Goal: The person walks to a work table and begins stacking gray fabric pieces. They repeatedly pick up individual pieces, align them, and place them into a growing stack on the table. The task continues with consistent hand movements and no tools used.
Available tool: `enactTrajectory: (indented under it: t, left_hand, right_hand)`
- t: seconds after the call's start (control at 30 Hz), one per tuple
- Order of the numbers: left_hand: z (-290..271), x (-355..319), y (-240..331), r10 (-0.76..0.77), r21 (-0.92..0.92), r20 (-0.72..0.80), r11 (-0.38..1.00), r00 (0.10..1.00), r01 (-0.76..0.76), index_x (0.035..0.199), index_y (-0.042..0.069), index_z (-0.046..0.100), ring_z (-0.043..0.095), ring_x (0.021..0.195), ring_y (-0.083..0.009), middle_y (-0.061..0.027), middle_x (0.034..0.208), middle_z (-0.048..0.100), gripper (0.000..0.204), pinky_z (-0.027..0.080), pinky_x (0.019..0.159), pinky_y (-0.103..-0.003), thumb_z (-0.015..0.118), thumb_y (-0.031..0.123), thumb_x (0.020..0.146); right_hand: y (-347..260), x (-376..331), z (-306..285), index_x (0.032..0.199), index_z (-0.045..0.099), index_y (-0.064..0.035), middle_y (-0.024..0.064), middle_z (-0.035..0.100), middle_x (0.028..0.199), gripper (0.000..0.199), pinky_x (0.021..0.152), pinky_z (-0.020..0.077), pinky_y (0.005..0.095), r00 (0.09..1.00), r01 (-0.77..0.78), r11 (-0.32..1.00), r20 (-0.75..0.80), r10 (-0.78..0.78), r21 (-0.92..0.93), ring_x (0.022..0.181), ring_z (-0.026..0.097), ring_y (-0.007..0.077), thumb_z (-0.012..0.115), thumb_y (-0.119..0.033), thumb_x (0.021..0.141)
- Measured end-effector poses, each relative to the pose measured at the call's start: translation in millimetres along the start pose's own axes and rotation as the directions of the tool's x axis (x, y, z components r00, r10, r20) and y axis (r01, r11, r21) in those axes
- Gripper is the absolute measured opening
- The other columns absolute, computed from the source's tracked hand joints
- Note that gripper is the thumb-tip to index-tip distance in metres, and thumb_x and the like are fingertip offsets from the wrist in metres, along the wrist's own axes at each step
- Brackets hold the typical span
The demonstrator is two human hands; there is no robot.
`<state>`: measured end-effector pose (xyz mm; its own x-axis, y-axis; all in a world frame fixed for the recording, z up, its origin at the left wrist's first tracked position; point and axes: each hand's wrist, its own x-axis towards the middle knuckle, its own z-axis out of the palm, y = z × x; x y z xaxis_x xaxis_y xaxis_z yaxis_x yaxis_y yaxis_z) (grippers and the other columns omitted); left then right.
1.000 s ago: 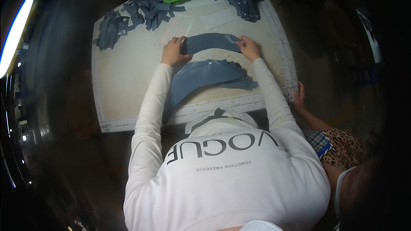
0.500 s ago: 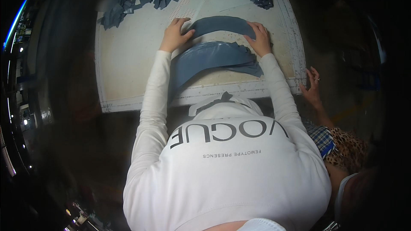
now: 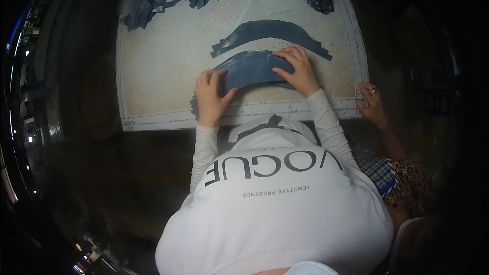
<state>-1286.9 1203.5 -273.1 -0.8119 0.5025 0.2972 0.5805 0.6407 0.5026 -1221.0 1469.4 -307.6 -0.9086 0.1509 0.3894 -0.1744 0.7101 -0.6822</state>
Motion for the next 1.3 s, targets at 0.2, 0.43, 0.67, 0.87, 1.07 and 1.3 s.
enactTrajectory:
  t: [0.2,0.43,0.67,0.87,1.07,1.3]
  left_hand:
    - [6,-5,0,-0.026,0.008,-0.009,1.0,1.0,0.026,0.121,0.012,0.06,0.049,0.107,-0.0335,-0.012,0.117,0.053,0.061,0.041,0.09,-0.044,0.083,0.025,0.066]
    - [8,-9,-1,-0.018,0.08,-0.002,0.997,1.0,0.018,0.137,0.014,0.046,0.042,0.121,-0.0364,-0.0167,0.132,0.045,0.088,0.034,0.1,-0.048,0.087,0.028,0.061]
    - [18,-31,-20,-0.226,0.183,-0.005,0.958,0.974,0.223,0.146,0.017,0.033,0.046,0.121,-0.0365,-0.0176,0.131,0.046,0.108,0.037,0.099,-0.048,0.089,0.02,0.054]
    - [18,-12,-44,-0.245,0.143,0.015,0.96,0.969,0.241,0.136,0.021,0.045,0.061,0.101,-0.0341,-0.0112,0.112,0.06,0.094,0.052,0.083,-0.043,0.086,0.012,0.052]
    - [14,-5,-51,-0.169,0.109,0.043,0.981,0.985,0.164,0.136,0.02,0.045,0.06,0.1,-0.0348,-0.0112,0.114,0.057,0.09,0.051,0.082,-0.044,0.085,0.02,0.056]
    - [23,-13,-52,-0.114,0.107,-0.063,0.987,0.991,0.12,0.135,0.019,0.047,0.06,0.098,-0.0341,-0.011,0.112,0.057,0.091,0.05,0.083,-0.043,0.086,0.015,0.053]
  right_hand:
    - [-8,-8,8,0.111,0.066,-0.0125,0.0059,0.057,0.111,0.038,0.1,0.0415,0.0397,0.989,0.054,0.984,-0.128,-0.077,-0.172,0.116,0.048,0.0283,0.077,-0.021,0.076]
    - [-9,-7,20,0.096,0.059,-0.0105,0.0073,0.057,0.11,0.029,0.098,0.0417,0.0414,0.984,0.066,0.995,-0.158,-0.076,-0.071,0.115,0.049,0.0314,0.077,-0.01,0.073]
    - [13,-10,17,0.118,0.059,-0.0088,0.0121,0.06,0.115,0.054,0.095,0.0442,0.0406,0.971,-0.234,0.972,0.048,0.235,-0.029,0.111,0.055,0.0324,0.075,-0.041,0.078]
    - [32,-9,17,0.121,0.06,-0.0092,0.0201,0.062,0.111,0.087,0.091,0.0481,0.0415,0.931,-0.354,0.935,0.095,0.352,-0.002,0.104,0.061,0.0337,0.078,-0.068,0.06]
    - [39,11,10,0.118,0.062,0.0048,0.0267,0.062,0.116,0.107,0.093,0.0487,0.0389,0.805,-0.483,0.876,0.398,0.44,0.01,0.109,0.061,0.0375,0.074,-0.078,0.051]
    - [31,9,10,0.116,0.059,0.0144,0.0327,0.06,0.115,0.12,0.093,0.0489,0.0395,0.808,-0.422,0.899,0.403,0.43,-0.116,0.11,0.06,0.0408,0.067,-0.085,0.049]
